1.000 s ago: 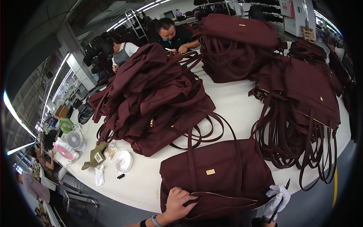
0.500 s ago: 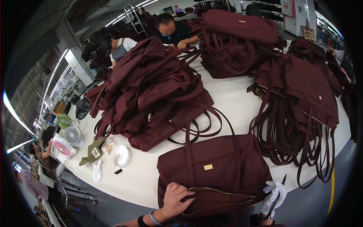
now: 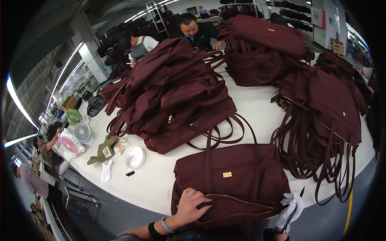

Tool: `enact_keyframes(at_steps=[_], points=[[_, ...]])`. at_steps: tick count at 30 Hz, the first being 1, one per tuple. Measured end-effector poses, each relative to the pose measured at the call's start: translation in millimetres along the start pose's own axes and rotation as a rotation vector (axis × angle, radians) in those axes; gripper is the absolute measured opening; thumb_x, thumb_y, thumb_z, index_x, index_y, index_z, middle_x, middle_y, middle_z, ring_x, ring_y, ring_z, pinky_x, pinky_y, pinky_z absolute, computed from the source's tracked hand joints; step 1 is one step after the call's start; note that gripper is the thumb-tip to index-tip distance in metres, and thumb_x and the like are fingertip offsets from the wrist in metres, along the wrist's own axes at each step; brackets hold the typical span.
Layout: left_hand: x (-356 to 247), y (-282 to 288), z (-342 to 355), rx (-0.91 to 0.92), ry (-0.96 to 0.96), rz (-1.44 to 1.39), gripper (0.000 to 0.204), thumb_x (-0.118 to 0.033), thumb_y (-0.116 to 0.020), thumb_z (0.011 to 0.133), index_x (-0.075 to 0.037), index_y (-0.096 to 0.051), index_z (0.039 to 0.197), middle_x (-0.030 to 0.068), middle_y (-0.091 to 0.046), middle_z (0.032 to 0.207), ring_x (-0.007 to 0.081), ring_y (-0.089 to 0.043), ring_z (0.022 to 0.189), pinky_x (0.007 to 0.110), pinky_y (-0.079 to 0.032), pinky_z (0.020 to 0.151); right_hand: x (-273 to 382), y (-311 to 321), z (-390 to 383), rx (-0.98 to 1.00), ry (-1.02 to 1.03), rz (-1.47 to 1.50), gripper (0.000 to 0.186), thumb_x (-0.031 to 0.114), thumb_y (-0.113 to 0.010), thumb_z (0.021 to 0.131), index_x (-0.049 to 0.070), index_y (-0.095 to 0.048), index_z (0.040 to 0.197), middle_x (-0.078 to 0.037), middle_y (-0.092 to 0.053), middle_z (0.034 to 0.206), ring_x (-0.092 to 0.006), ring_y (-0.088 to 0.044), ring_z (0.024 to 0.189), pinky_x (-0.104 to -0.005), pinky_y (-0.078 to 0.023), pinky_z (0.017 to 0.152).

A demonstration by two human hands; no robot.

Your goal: Inspecting and finishing burgundy handbags at a workshop table using a marker pen.

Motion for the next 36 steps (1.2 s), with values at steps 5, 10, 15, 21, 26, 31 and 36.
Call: enact_keyframes(at_steps=[5, 10, 15, 21, 26, 31, 36], points=[[-1, 2, -2, 0.003, 0.013, -0.007, 0.019, -0.017, -0.080, 0.073, -0.013, -0.075, 0.091, -0.0009, -0.059, 0.082, 0.0222, -0.055, 0.085, 0.037, -0.040, 0.090, 0, 0, 0, -0.005, -0.026, -0.038, 0.025, 0.018, -0.047, 0.103, -0.003, -0.054, 0.116, -0.019, -0.068, 0.089, -0.0172, -0.059, 0.064, -0.0268, -0.048, 0.060], [-2, 0, -2, 0.013, 0.019, -0.006, 0.019, -0.017, -0.080, 0.073, -0.013, -0.075, 0.091, -0.0010, -0.059, 0.083, 0.0220, -0.055, 0.084, 0.036, -0.040, 0.090, -10, 4, -4, -0.020, -0.043, -0.036, 0.026, 0.019, -0.048, 0.103, -0.003, -0.054, 0.116, -0.019, -0.068, 0.088, -0.0172, -0.059, 0.064, -0.0265, -0.048, 0.059], [-3, 2, 0, -0.007, 0.012, 0.007, 0.023, -0.014, -0.084, 0.067, -0.014, -0.076, 0.088, -0.0009, -0.061, 0.080, 0.0208, -0.057, 0.081, 0.036, -0.041, 0.087, -6, 4, -4, -0.025, -0.022, -0.035, 0.026, 0.019, -0.048, 0.103, -0.003, -0.054, 0.116, -0.019, -0.068, 0.087, -0.0176, -0.059, 0.063, -0.0267, -0.048, 0.058], [0, 1, -2, 0.003, 0.007, -0.016, 0.019, -0.018, -0.081, 0.074, -0.013, -0.075, 0.092, -0.0013, -0.060, 0.084, 0.0218, -0.055, 0.085, 0.036, -0.040, 0.089, -9, 5, -6, -0.057, -0.061, -0.061, 0.027, 0.021, -0.049, 0.102, -0.003, -0.055, 0.114, -0.019, -0.067, 0.087, -0.0173, -0.059, 0.063, -0.0267, -0.048, 0.057], [-3, 2, -2, -0.009, -0.007, -0.013, 0.020, -0.018, -0.081, 0.074, -0.014, -0.075, 0.092, -0.0013, -0.060, 0.084, 0.0214, -0.056, 0.085, 0.036, -0.041, 0.088, -12, 6, -6, -0.051, -0.032, -0.016, 0.029, 0.022, -0.048, 0.103, -0.004, -0.055, 0.113, -0.018, -0.067, 0.086, -0.0155, -0.058, 0.062, -0.0246, -0.047, 0.057], [-4, 2, -2, -0.018, -0.024, -0.019, 0.020, -0.017, -0.082, 0.074, -0.013, -0.074, 0.092, -0.0012, -0.060, 0.085, 0.0213, -0.056, 0.086, 0.036, -0.041, 0.088, -23, 13, -8, -0.037, -0.078, -0.062, 0.028, 0.021, -0.048, 0.102, -0.004, -0.055, 0.113, -0.017, -0.066, 0.085, -0.0141, -0.057, 0.060, -0.0234, -0.046, 0.056], [-4, 2, -2, -0.018, -0.021, -0.024, 0.020, -0.018, -0.082, 0.074, -0.013, -0.074, 0.092, -0.0014, -0.060, 0.085, 0.0212, -0.056, 0.086, 0.036, -0.041, 0.089, -23, 15, -8, -0.061, -0.064, -0.068, 0.027, 0.018, -0.048, 0.102, -0.004, -0.055, 0.117, -0.017, -0.066, 0.087, -0.0144, -0.057, 0.061, -0.0245, -0.046, 0.057]])
Point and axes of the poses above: each hand's wrist, its own z-axis towards the middle knuckle, its own y-axis out of the back of the hand, x = y × z, the point moved 9 cm from there along z, towards the middle knuckle
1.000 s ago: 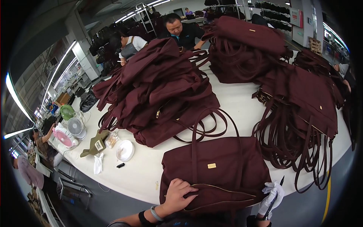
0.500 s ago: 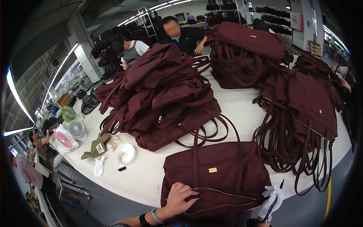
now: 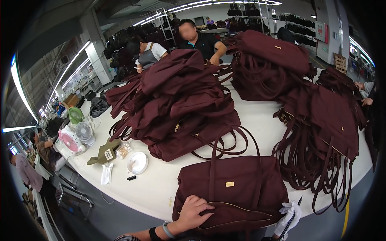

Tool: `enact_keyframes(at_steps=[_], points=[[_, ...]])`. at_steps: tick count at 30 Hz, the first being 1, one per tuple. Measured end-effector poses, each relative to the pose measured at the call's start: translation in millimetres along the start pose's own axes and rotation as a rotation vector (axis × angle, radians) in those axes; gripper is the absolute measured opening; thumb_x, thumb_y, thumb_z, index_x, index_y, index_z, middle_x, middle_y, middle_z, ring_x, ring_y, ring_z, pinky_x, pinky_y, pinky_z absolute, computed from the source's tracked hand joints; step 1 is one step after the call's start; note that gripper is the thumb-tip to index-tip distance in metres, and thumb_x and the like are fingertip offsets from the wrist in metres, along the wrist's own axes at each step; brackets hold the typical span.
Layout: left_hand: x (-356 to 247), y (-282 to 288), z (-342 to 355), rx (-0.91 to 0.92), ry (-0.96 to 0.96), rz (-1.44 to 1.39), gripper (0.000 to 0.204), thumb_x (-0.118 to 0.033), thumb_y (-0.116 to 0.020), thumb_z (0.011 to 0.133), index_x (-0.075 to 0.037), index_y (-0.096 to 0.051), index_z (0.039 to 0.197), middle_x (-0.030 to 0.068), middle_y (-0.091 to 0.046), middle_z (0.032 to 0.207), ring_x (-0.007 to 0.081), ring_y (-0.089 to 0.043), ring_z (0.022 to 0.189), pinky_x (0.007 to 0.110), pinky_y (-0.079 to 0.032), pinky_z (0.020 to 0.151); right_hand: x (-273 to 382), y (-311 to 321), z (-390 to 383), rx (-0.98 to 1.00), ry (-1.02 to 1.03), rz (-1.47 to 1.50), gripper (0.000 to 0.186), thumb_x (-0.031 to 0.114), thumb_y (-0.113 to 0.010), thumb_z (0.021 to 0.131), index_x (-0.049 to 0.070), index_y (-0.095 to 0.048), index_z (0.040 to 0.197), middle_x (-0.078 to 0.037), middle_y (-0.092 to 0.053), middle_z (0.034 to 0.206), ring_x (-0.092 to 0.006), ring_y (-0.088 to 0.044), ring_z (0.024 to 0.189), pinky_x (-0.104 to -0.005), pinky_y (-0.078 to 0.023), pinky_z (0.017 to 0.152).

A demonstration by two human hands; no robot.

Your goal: Inspecting and finishing burgundy handbags at a workshop table using a marker pen.

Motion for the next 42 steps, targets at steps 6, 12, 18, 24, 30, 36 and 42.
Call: enact_keyframes(at_steps=[6, 12, 18, 24, 30, 36, 42], points=[[1, 1, -1, -0.014, -0.007, -0.004, 0.020, -0.018, -0.081, 0.074, -0.013, -0.074, 0.092, -0.0013, -0.060, 0.085, 0.0214, -0.056, 0.086, 0.036, -0.041, 0.089, -12, 2, -2, -0.011, -0.017, 0.037, 0.029, 0.020, -0.049, 0.102, -0.003, -0.056, 0.119, -0.017, -0.066, 0.087, -0.0144, -0.057, 0.063, -0.0239, -0.046, 0.057], [1, 2, 1, -0.015, -0.012, -0.014, 0.020, -0.018, -0.081, 0.075, -0.013, -0.073, 0.092, -0.0010, -0.059, 0.085, 0.0218, -0.056, 0.086, 0.036, -0.041, 0.088, -11, 0, 1, -0.041, -0.034, 0.026, 0.028, 0.021, -0.051, 0.102, -0.002, -0.057, 0.117, -0.016, -0.067, 0.086, -0.0135, -0.057, 0.062, -0.0235, -0.044, 0.057], [1, 3, 0, -0.043, -0.024, -0.021, 0.018, -0.018, -0.080, 0.075, -0.012, -0.073, 0.091, -0.0009, -0.058, 0.084, 0.0217, -0.056, 0.086, 0.036, -0.041, 0.087, 4, -11, 3, -0.003, -0.033, 0.021, 0.027, 0.021, -0.051, 0.102, -0.002, -0.058, 0.116, -0.015, -0.067, 0.086, -0.0119, -0.056, 0.063, -0.0231, -0.045, 0.058], [-1, 0, -4, -0.034, -0.009, -0.018, 0.022, -0.017, -0.083, 0.070, -0.014, -0.075, 0.091, -0.0012, -0.060, 0.082, 0.0207, -0.056, 0.084, 0.035, -0.041, 0.088, 7, -6, 1, -0.001, -0.036, 0.067, 0.027, 0.020, -0.051, 0.102, -0.002, -0.058, 0.116, -0.015, -0.067, 0.087, -0.0121, -0.056, 0.064, -0.0237, -0.045, 0.059], [0, 2, -2, -0.050, -0.019, -0.031, 0.021, -0.016, -0.083, 0.071, -0.013, -0.074, 0.090, -0.0019, -0.060, 0.082, 0.0202, -0.056, 0.084, 0.036, -0.041, 0.088, 5, -8, 2, 0.003, -0.004, 0.025, 0.026, 0.018, -0.050, 0.102, -0.002, -0.057, 0.116, -0.014, -0.067, 0.088, -0.0118, -0.055, 0.063, -0.0240, -0.045, 0.059], [2, 1, -3, -0.040, -0.017, -0.037, 0.020, -0.017, -0.081, 0.074, -0.013, -0.074, 0.092, -0.0015, -0.059, 0.083, 0.0209, -0.056, 0.085, 0.036, -0.041, 0.089, 4, -8, 1, -0.014, -0.045, 0.014, 0.025, 0.016, -0.049, 0.102, -0.002, -0.058, 0.116, -0.014, -0.067, 0.089, -0.0114, -0.055, 0.064, -0.0242, -0.046, 0.060], [3, 2, -1, -0.042, -0.018, -0.034, 0.020, -0.018, -0.081, 0.074, -0.013, -0.074, 0.092, -0.0012, -0.059, 0.084, 0.0213, -0.056, 0.086, 0.037, -0.041, 0.089, 6, -11, 2, -0.020, -0.051, -0.007, 0.026, 0.017, -0.049, 0.102, -0.002, -0.058, 0.118, -0.013, -0.067, 0.089, -0.0111, -0.055, 0.065, -0.0240, -0.046, 0.060]])
Point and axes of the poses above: each hand's wrist, its own z-axis towards the middle knuckle, its own y-axis out of the back of the hand, x = y × z, the point moved 9 cm from there along z, towards the middle knuckle
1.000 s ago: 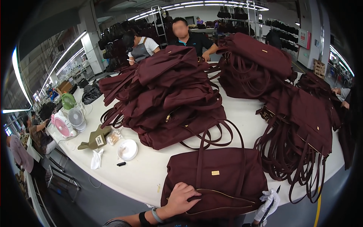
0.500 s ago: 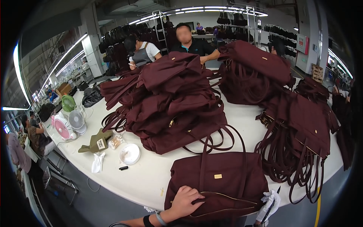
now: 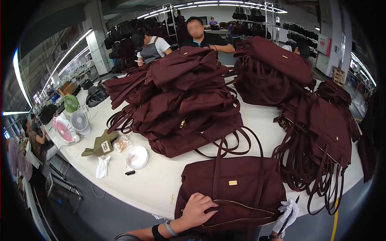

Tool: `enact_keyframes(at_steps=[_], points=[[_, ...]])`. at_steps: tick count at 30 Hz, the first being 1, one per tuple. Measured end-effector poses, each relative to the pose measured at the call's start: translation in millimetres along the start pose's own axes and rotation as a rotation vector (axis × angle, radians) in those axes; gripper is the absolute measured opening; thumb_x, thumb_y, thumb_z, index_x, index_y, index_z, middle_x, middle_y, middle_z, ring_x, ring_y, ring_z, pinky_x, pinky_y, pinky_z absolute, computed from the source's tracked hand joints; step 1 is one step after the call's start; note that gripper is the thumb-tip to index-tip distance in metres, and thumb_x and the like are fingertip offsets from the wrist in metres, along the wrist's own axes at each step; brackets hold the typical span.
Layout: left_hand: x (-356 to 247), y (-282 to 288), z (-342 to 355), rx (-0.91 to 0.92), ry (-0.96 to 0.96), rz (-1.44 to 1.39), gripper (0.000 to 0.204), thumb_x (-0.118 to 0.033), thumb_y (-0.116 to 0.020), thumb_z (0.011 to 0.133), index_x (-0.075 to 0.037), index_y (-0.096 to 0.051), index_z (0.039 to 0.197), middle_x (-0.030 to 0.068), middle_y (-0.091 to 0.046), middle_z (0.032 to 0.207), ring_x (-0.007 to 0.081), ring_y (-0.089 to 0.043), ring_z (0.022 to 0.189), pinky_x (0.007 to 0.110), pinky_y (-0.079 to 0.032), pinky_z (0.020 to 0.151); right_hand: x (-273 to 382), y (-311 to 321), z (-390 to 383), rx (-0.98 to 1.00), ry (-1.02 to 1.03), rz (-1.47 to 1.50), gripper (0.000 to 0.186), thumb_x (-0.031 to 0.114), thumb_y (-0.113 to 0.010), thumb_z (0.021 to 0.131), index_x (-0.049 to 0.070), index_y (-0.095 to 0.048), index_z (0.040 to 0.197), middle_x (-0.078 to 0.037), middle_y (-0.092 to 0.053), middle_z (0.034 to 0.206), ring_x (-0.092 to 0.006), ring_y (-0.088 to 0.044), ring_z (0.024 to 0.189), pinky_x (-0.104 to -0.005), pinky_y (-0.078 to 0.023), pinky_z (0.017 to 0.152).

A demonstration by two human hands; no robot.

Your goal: Inspecting and finishing burgundy handbags at a workshop table using a marker pen.

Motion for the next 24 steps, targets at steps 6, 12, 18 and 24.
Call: enact_keyframes(at_steps=[6, 12, 18, 24], points=[[0, -9, 0, 0.032, 0.010, -0.010, 0.019, -0.019, -0.078, 0.077, -0.014, -0.072, 0.094, -0.0009, -0.058, 0.086, 0.0214, -0.056, 0.088, 0.038, -0.041, 0.093, -22, 18, 3, 0.021, -0.009, 0.022, 0.029, 0.021, -0.050, 0.103, -0.002, -0.058, 0.119, -0.012, -0.066, 0.088, -0.0098, -0.052, 0.064, -0.0247, -0.046, 0.062], [2, 0, -6, -0.004, 0.031, -0.024, 0.021, -0.019, -0.078, 0.076, -0.013, -0.071, 0.095, -0.0008, -0.058, 0.087, 0.0214, -0.056, 0.089, 0.038, -0.041, 0.094, -14, 3, 6, 0.068, 0.012, -0.093, 0.030, 0.020, -0.049, 0.104, -0.003, -0.058, 0.122, -0.013, -0.066, 0.089, -0.0102, -0.051, 0.065, -0.0244, -0.044, 0.062], [1, -10, -1, -0.011, -0.055, -0.077, 0.022, -0.017, -0.077, 0.079, -0.011, -0.068, 0.097, 0.0006, -0.056, 0.090, 0.0217, -0.054, 0.091, 0.038, -0.041, 0.094, -21, -7, 17, 0.086, -0.078, -0.092, 0.033, 0.016, -0.047, 0.103, -0.005, -0.054, 0.127, -0.015, -0.067, 0.090, -0.0128, -0.054, 0.065, -0.0245, -0.045, 0.060], [1, -6, -2, -0.011, -0.044, -0.055, 0.021, -0.017, -0.078, 0.078, -0.012, -0.068, 0.096, 0.0003, -0.057, 0.090, 0.0220, -0.055, 0.092, 0.038, -0.040, 0.095, -20, 15, 14, 0.000, -0.095, -0.103, 0.035, 0.014, -0.046, 0.102, -0.005, -0.052, 0.130, -0.015, -0.067, 0.090, -0.0142, -0.055, 0.065, -0.0244, -0.046, 0.059]])
Point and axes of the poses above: each hand's wrist, its own z-axis towards the middle knuckle, its own y-axis out of the back of the hand, x = y × z, the point moved 9 cm from there along z, towards the middle knuckle
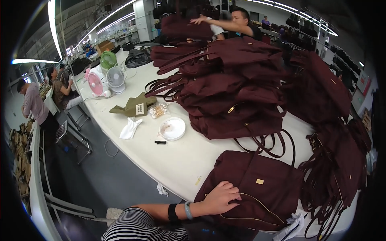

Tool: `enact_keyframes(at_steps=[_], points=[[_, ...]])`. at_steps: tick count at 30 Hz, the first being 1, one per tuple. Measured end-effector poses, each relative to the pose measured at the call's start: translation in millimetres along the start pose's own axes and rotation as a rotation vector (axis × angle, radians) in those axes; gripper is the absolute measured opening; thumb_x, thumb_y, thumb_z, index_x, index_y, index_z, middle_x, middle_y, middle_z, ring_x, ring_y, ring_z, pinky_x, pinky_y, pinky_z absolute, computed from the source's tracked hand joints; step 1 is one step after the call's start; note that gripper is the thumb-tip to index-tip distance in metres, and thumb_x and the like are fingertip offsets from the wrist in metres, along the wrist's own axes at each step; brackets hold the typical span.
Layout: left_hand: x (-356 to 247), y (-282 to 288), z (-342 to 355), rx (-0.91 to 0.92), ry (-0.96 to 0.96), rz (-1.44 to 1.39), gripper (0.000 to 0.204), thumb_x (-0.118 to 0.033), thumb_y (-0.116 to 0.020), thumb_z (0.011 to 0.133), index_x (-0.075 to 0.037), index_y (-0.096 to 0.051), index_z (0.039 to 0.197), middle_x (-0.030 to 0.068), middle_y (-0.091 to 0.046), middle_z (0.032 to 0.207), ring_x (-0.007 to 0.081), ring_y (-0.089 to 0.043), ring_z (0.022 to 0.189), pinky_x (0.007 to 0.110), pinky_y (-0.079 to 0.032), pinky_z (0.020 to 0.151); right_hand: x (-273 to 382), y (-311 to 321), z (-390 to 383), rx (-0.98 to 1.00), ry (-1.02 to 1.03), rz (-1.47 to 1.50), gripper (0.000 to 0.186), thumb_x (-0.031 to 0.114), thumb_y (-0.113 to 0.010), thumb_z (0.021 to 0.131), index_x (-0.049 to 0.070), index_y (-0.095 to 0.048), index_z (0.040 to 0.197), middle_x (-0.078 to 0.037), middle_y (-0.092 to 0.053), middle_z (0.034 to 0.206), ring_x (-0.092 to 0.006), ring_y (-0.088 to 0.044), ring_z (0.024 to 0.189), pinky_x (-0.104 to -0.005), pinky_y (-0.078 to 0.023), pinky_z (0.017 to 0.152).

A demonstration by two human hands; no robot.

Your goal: Inspecting and finishing burgundy handbags at a workshop table using a marker pen.

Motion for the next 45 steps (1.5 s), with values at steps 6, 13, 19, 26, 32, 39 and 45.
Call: enact_keyframes(at_steps=[6, 13, 19, 26, 32, 39, 45], points=[[0, 6, -3, -0.051, 0.036, 0.054, 0.024, -0.018, -0.082, 0.070, -0.013, -0.072, 0.091, -0.0008, -0.060, 0.084, 0.0213, -0.058, 0.087, 0.037, -0.043, 0.092, 24, -20, -10, 0.076, 0.121, 0.016, 0.028, 0.016, -0.045, 0.105, -0.002, -0.057, 0.123, -0.011, -0.065, 0.091, -0.0086, -0.052, 0.068, -0.0236, -0.044, 0.064], [-4, 3, 1, -0.034, 0.036, 0.043, 0.022, -0.016, -0.082, 0.071, -0.012, -0.073, 0.091, 0.0001, -0.059, 0.083, 0.0220, -0.057, 0.086, 0.038, -0.043, 0.092, 19, -13, -10, 0.057, 0.088, 0.062, 0.026, 0.014, -0.046, 0.105, -0.002, -0.057, 0.122, -0.010, -0.066, 0.089, -0.0082, -0.051, 0.065, -0.0239, -0.045, 0.064], [-4, 6, 2, -0.041, 0.018, 0.043, 0.017, -0.017, -0.079, 0.075, -0.012, -0.071, 0.089, 0.0001, -0.058, 0.084, 0.0221, -0.055, 0.086, 0.038, -0.042, 0.092, 18, -19, -7, 0.063, 0.049, 0.107, 0.023, 0.012, -0.051, 0.102, -0.002, -0.058, 0.118, -0.012, -0.068, 0.087, -0.0102, -0.054, 0.065, -0.0256, -0.048, 0.062], [-3, 9, 2, -0.051, 0.011, 0.049, 0.019, -0.015, -0.082, 0.073, -0.011, -0.074, 0.090, 0.0000, -0.060, 0.083, 0.0224, -0.056, 0.085, 0.037, -0.040, 0.091, 18, -16, -9, 0.066, 0.065, 0.142, 0.022, 0.014, -0.052, 0.102, -0.001, -0.058, 0.117, -0.014, -0.068, 0.087, -0.0120, -0.058, 0.066, -0.0246, -0.049, 0.063], [0, 19, -1, -0.038, -0.002, 0.039, 0.019, -0.017, -0.081, 0.074, -0.010, -0.074, 0.090, -0.0002, -0.061, 0.082, 0.0212, -0.056, 0.085, 0.036, -0.040, 0.093, 44, -17, -25, 0.263, 0.241, 0.127, 0.017, 0.002, -0.066, 0.091, 0.005, -0.053, 0.102, -0.015, -0.063, 0.100, -0.0208, -0.064, 0.084, -0.0335, -0.056, 0.075], [10, 21, -8, 0.008, 0.011, 0.060, 0.019, -0.018, -0.081, 0.074, -0.012, -0.075, 0.090, 0.0000, -0.061, 0.082, 0.0217, -0.056, 0.086, 0.037, -0.040, 0.094, 103, -33, -43, 0.429, 0.573, -0.264, 0.036, -0.002, -0.076, 0.071, 0.011, -0.052, 0.095, -0.010, -0.066, 0.090, -0.0289, -0.064, 0.081, -0.0417, -0.048, 0.079], [10, 24, -4, 0.011, -0.023, 0.018, 0.018, -0.018, -0.081, 0.075, -0.013, -0.074, 0.091, -0.0005, -0.061, 0.082, 0.0213, -0.056, 0.086, 0.037, -0.039, 0.095, 46, -25, -30, 0.284, 0.012, 0.065, 0.015, 0.020, -0.053, 0.090, 0.006, -0.053, 0.084, -0.015, -0.061, 0.084, -0.0254, -0.060, 0.078, -0.0362, -0.049, 0.076]])
Point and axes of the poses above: each hand's wrist, its own z-axis towards the middle knuckle, its own y-axis out of the back of the hand, x = y × z, the point moved 9 cm from there along z, towards the middle knuckle
